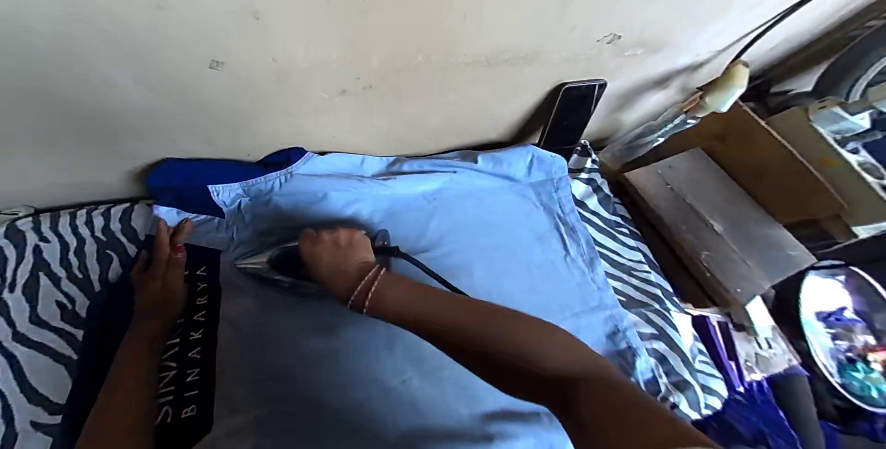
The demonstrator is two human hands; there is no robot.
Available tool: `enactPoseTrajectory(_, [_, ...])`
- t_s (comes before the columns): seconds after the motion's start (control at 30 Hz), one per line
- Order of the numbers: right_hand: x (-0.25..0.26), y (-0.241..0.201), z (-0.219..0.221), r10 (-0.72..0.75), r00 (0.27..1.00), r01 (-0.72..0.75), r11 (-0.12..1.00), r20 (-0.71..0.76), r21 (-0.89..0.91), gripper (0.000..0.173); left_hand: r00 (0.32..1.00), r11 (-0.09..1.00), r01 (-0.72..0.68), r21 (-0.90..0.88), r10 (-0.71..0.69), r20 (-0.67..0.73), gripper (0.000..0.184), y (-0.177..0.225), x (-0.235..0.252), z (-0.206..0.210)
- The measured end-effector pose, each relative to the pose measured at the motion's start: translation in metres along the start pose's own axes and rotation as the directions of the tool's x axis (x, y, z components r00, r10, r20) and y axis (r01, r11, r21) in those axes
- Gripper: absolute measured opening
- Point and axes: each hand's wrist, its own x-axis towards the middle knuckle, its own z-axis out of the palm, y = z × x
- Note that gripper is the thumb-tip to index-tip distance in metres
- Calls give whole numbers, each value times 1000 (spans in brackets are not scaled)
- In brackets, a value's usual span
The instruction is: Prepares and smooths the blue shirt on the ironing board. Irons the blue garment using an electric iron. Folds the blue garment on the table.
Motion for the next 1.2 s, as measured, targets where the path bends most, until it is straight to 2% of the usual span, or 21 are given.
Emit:
enactPoseTrajectory(0.07, [-6, 14, -7, 47, 999, -47, 999, -10, 23, 26, 999, 999, 5, 42, -7, 44, 63, -5, 0, -2])
enactPoseTrajectory(0.17, [-27, 77, -22, 170, 980, -174, 984, -107, -25, 24, 996, 996, 17, 92, -24, 82, 64, -12, -4, 0])
enactPoseTrajectory(0.23, [-44, 127, -34, 313, 940, -324, 943, -134, -72, 27, 997, 994, 0, 114, -9, 71, 63, -13, -6, 1])
enactPoseTrajectory(0.33, [-75, 194, -44, 456, 848, -491, 868, -271, -76, 21, 998, 994, 10, 106, -16, 56, 63, -7, -6, 1])
enactPoseTrajectory(0.43, [-84, 220, -62, 538, 806, -570, 818, -245, -79, 24, 999, 997, 17, 75, -20, 43, 62, 2, -4, 2])
enactPoseTrajectory(0.5, [-82, 217, -63, 531, 817, -553, 832, -224, -46, 32, 1000, 999, 13, 53, -14, 20, 61, 6, -4, 3])
enactPoseTrajectory(0.53, [-84, 208, -56, 522, 827, -535, 845, -210, -6, 42, 1000, 999, 5, 53, -6, 17, 61, 4, -5, 4])
enactPoseTrajectory(0.6, [-103, 170, -27, 512, 840, -508, 858, -181, 74, 62, 1000, 998, -17, 64, 17, 8, 60, -3, -5, 6])
enactPoseTrajectory(0.67, [-126, 119, -2, 551, 833, -550, 834, -45, 46, 71, 999, 997, -36, 67, 36, 8, 60, -5, -2, 7])
enactPoseTrajectory(0.7, [-130, 102, 2, 576, 818, -576, 818, -4, 18, 72, 1000, 998, -28, 65, 28, 13, 61, -3, -2, 8])
enactPoseTrajectory(0.77, [-119, 92, -1, 601, 799, -601, 799, -11, 15, 70, 1000, 997, -1, 79, -2, 28, 61, 0, -6, 8])
enactPoseTrajectory(0.9, [-63, 93, -22, 609, 776, -596, 793, -164, 125, 66, 999, 994, -21, 105, 16, 42, 61, -2, -3, 7])
enactPoseTrajectory(1.0, [-86, 89, 1, 567, 796, -548, 824, -213, 147, 60, 999, 995, -17, 96, 12, 50, 61, -6, -6, 4])
enactPoseTrajectory(1.1, [-116, 88, 9, 603, 794, -602, 797, -73, 43, 66, 999, 993, 5, 119, -10, 38, 59, -3, -3, 9])
enactPoseTrajectory(1.13, [-113, 88, 6, 611, 790, -610, 792, -59, 35, 66, 999, 990, 13, 138, -18, 39, 59, -4, -5, 10])
enactPoseTrajectory(1.2, [-90, 90, -4, 605, 787, -600, 796, -121, 78, 65, 999, 987, -2, 162, -5, 47, 59, -8, -2, 9])
